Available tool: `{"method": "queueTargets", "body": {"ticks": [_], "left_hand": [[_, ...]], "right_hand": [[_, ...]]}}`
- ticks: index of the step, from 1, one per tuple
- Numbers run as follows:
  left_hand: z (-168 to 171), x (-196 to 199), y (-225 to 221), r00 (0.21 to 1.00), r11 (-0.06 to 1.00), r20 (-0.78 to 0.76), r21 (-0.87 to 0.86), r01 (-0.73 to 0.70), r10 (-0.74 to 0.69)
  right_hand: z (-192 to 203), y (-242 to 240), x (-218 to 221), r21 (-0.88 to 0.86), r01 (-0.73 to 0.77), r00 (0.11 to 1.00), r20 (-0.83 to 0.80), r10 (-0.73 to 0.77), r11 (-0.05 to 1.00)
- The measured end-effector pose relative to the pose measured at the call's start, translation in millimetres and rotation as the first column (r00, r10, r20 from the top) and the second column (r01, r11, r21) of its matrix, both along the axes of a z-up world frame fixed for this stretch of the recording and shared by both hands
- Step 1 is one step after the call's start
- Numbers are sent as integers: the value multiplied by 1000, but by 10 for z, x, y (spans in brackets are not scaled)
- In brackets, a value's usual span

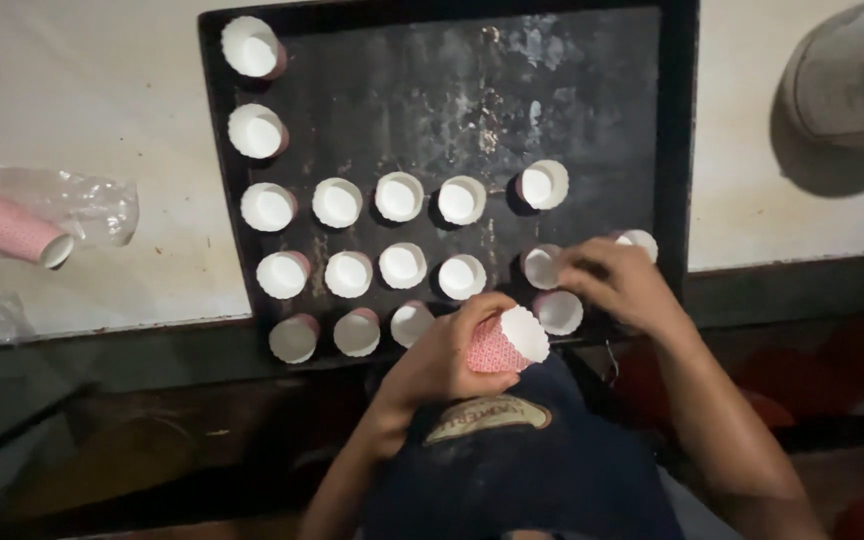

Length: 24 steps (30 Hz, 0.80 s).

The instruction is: The person takes pink paper baking cups from a plastic-wrapped roll, opens each cup by hand, and places them one at a time into the pockets of a black baking tray, gradually filling the tray. At the end they wrap the remaining roll in plastic and set it on a storage shelf.

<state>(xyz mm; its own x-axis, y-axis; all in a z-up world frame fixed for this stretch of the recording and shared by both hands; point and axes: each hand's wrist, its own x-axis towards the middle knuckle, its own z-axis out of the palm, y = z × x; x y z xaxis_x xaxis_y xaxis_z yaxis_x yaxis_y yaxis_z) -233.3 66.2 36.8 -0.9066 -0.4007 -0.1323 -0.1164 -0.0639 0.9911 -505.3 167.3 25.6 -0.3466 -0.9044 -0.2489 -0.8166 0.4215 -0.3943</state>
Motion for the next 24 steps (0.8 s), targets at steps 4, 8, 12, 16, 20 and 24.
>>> {"method": "queueTargets", "body": {"ticks": [4,8,12,16,20,24], "left_hand": [[5,-157,18,995,997,-97,-71,14,-21],[134,-181,-32,999,999,1,23,35,-35],[-59,-65,51,999,999,12,23,39,-39],[-184,98,148,995,986,13,133,96,-99],[-58,247,173,988,922,58,369,112,-144],[-229,393,278,990,916,104,399,48,-97]], "right_hand": [[166,92,124,-87,-128,778,609,155,988],[46,221,-230,-147,9,828,555,75,989],[-196,54,-1042,-222,184,959,253,-125,958],[-529,-192,-1334,-61,219,969,-102,-225,974],[-807,-231,-1357,15,164,926,-346,-149,986],[-167,-359,-848,22,134,902,-417,-113,991]]}}
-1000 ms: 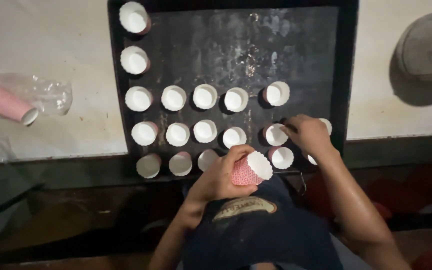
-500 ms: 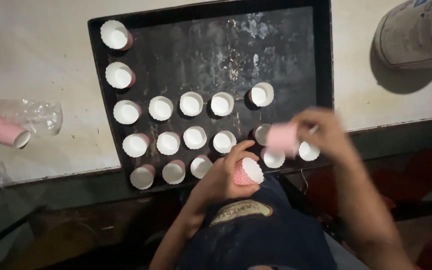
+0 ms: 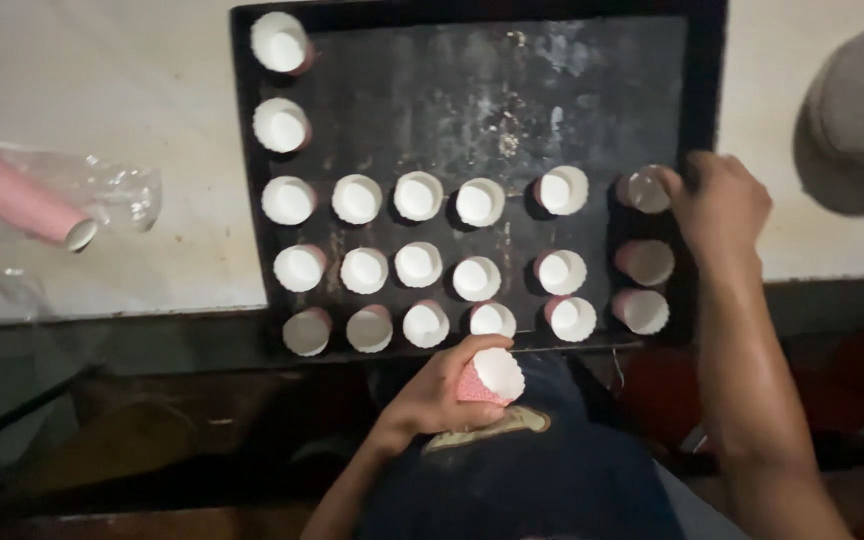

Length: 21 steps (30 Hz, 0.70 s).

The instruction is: The person takes pink paper baking cups from a plastic-wrapped roll, opens each cup by hand, and places them one at a time into the pockets of a black baking tray, gradually filling the tray. At the end they wrap the remaining roll in plastic and set it on a storage shelf.

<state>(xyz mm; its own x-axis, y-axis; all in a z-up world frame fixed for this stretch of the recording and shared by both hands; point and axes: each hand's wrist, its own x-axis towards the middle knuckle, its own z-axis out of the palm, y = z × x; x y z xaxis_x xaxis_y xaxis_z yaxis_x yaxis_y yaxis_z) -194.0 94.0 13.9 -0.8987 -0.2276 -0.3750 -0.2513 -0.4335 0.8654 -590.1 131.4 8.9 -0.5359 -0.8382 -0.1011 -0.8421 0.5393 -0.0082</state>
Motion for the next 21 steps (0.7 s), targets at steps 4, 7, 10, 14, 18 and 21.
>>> {"method": "queueTargets", "body": {"ticks": [4,7,10,14,18,21], "left_hand": [[19,-50,-20,993,967,-90,-234,-99,79],[75,-132,-116,983,950,-147,-274,-147,110],[166,-68,-228,993,941,-69,-321,-110,92],[209,69,-386,999,951,40,-309,24,-13],[69,304,-403,996,934,-42,-348,-87,77],[2,479,-481,987,923,-59,-350,-159,147]], "right_hand": [[335,55,801,-126,-41,703,702,118,991],[527,34,1342,-199,-278,414,858,304,940],[483,-19,1599,-301,-351,370,825,426,887],[449,-112,1761,-434,-357,376,744,552,827],[405,-309,1910,-417,-365,388,744,543,833],[401,-505,2028,-434,-419,343,737,582,797]]}}
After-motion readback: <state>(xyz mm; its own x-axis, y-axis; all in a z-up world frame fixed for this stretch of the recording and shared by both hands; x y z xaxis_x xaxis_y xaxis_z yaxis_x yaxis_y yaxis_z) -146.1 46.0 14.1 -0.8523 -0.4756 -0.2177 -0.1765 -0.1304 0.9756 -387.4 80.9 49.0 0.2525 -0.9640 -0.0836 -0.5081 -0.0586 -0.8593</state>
